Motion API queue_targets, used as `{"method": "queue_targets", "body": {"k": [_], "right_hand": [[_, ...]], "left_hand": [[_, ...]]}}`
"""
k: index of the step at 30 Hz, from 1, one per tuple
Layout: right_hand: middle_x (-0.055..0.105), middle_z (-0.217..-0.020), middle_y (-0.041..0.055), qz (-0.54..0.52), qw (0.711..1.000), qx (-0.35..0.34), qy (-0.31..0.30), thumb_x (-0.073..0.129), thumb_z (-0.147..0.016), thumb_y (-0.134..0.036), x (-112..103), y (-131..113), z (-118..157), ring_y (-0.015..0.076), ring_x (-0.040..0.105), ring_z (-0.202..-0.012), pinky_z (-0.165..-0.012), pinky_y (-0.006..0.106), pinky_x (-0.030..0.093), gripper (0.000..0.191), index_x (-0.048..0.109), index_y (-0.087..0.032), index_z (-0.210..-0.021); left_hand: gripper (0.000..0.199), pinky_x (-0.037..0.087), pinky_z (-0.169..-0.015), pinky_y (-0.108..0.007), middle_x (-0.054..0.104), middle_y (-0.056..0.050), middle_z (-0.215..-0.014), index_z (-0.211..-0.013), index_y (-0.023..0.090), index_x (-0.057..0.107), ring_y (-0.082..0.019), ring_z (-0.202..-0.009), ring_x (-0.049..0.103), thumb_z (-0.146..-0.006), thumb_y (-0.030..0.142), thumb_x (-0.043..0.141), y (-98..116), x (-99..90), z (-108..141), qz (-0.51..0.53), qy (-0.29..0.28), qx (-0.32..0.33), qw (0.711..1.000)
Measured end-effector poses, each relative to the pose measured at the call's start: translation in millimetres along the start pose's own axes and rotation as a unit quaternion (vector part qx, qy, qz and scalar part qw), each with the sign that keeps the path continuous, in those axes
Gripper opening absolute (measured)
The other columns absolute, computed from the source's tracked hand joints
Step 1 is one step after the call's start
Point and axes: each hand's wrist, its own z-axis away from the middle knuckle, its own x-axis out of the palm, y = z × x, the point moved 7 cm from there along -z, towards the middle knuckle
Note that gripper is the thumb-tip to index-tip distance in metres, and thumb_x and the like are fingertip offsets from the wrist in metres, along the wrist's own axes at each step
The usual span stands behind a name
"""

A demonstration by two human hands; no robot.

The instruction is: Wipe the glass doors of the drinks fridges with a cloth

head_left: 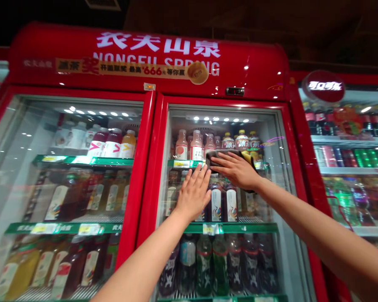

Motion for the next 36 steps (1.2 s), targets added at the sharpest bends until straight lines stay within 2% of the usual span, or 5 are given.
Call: {"method": "queue_targets", "body": {"k": [6, 15, 22, 28, 36], "right_hand": [[0.047, -0.156, -0.0002, 0.037, 0.988, 0.135, 0.064, 0.046, -0.102, -0.027, -15, 63, 18, 0.0236, 0.039, -0.148, -0.120, 0.051, 0.035, 0.044, 0.054, -0.033, -0.144], [0.044, -0.158, -0.0030, 0.001, 0.999, 0.030, -0.023, 0.045, -0.102, -0.025, -16, 52, 65, 0.0206, 0.033, -0.151, -0.123, 0.050, 0.031, 0.044, 0.052, -0.036, -0.145], [0.046, -0.157, 0.0004, 0.029, 0.978, 0.189, 0.090, 0.041, -0.103, -0.025, -21, 83, 54, 0.0238, 0.033, -0.150, -0.119, 0.054, 0.036, 0.044, 0.053, -0.032, -0.145], [0.045, -0.158, -0.0042, 0.019, 0.997, 0.078, 0.009, 0.045, -0.100, -0.022, -16, 71, 92, 0.0193, 0.033, -0.151, -0.123, 0.049, 0.032, 0.048, 0.052, -0.037, -0.145], [0.043, -0.159, -0.0001, 0.061, 0.955, 0.264, 0.122, 0.040, -0.100, -0.021, -21, 94, 94, 0.0243, 0.032, -0.151, -0.120, 0.053, 0.036, 0.052, 0.046, -0.034, -0.150]], "left_hand": [[0.069, 0.016, -0.129, -0.045, 0.027, -0.009, -0.167, -0.158, 0.014, 0.027, -0.023, -0.157, 0.010, -0.098, 0.038, 0.048, 28, 12.3, -15, 0.011, 0.011, 0.007, 1.000], [0.069, 0.016, -0.129, -0.047, 0.021, -0.009, -0.168, -0.160, 0.014, 0.023, -0.025, -0.157, 0.009, -0.099, 0.037, 0.046, 70, 35.1, -48, 0.028, 0.012, -0.015, 0.999], [0.071, 0.016, -0.129, -0.049, 0.022, -0.010, -0.167, -0.160, 0.012, 0.021, -0.025, -0.157, 0.011, -0.100, 0.039, 0.046, 77, 45.7, -53, 0.028, 0.030, -0.019, 0.999], [0.079, 0.015, -0.129, -0.051, 0.018, -0.013, -0.167, -0.162, 0.014, 0.009, -0.025, -0.156, 0.013, -0.099, 0.038, 0.049, 79, 50.5, -52, 0.033, 0.048, -0.007, 0.998], [0.083, 0.017, -0.128, -0.051, 0.017, -0.012, -0.167, -0.161, 0.014, -0.005, -0.025, -0.156, 0.013, -0.099, 0.035, 0.047, 80, 52.6, -53, 0.047, 0.052, -0.013, 0.997]]}}
